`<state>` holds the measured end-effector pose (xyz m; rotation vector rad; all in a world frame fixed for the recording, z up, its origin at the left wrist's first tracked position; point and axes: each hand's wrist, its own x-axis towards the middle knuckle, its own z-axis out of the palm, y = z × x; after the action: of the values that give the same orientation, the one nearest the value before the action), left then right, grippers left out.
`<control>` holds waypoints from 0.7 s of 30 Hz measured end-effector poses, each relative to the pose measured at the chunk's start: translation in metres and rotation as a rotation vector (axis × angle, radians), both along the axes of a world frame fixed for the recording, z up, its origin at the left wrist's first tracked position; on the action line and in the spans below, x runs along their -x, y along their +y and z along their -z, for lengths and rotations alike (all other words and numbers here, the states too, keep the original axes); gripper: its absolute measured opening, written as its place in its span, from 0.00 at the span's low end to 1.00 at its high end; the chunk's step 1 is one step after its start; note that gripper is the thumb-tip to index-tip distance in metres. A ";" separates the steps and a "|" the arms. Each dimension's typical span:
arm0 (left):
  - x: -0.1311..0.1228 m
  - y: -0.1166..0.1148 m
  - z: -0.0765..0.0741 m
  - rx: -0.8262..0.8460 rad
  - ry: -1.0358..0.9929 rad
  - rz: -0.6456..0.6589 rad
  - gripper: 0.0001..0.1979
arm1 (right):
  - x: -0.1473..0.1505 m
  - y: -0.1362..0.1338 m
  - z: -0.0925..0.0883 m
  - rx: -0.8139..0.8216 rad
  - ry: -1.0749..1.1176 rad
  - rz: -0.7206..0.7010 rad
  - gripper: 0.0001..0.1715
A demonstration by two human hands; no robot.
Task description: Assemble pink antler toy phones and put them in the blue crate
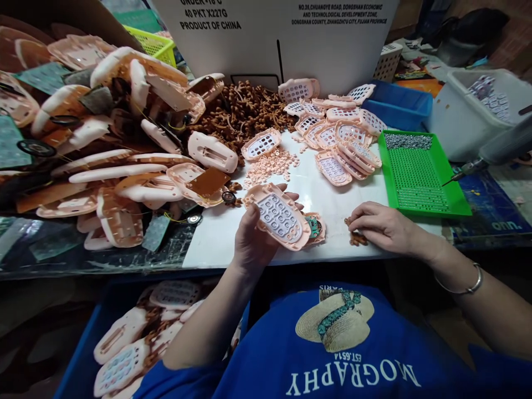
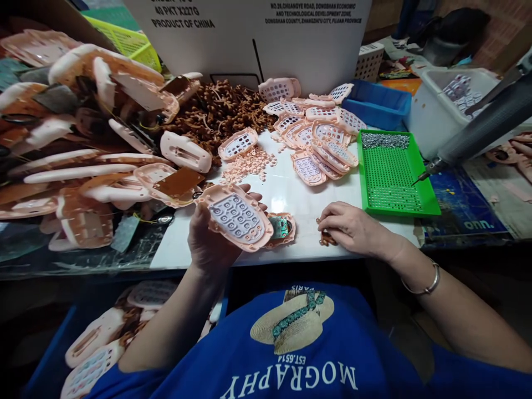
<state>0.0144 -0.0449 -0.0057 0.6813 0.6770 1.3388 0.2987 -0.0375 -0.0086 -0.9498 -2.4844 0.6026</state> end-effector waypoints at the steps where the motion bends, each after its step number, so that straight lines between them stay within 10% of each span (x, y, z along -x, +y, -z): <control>1: 0.000 0.000 0.000 0.000 -0.004 0.000 0.32 | 0.001 -0.004 0.000 0.002 -0.005 0.007 0.11; 9: 0.002 0.000 0.002 -0.015 -0.005 0.013 0.30 | -0.005 -0.023 0.017 -0.151 -0.024 0.044 0.26; 21: -0.003 0.000 -0.003 -0.010 0.023 -0.004 0.34 | -0.011 0.011 -0.012 0.260 -0.223 -0.155 0.19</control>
<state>0.0179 -0.0451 -0.0029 0.7054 0.6908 1.3403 0.3096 -0.0265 0.0031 -0.9691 -2.7440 0.9347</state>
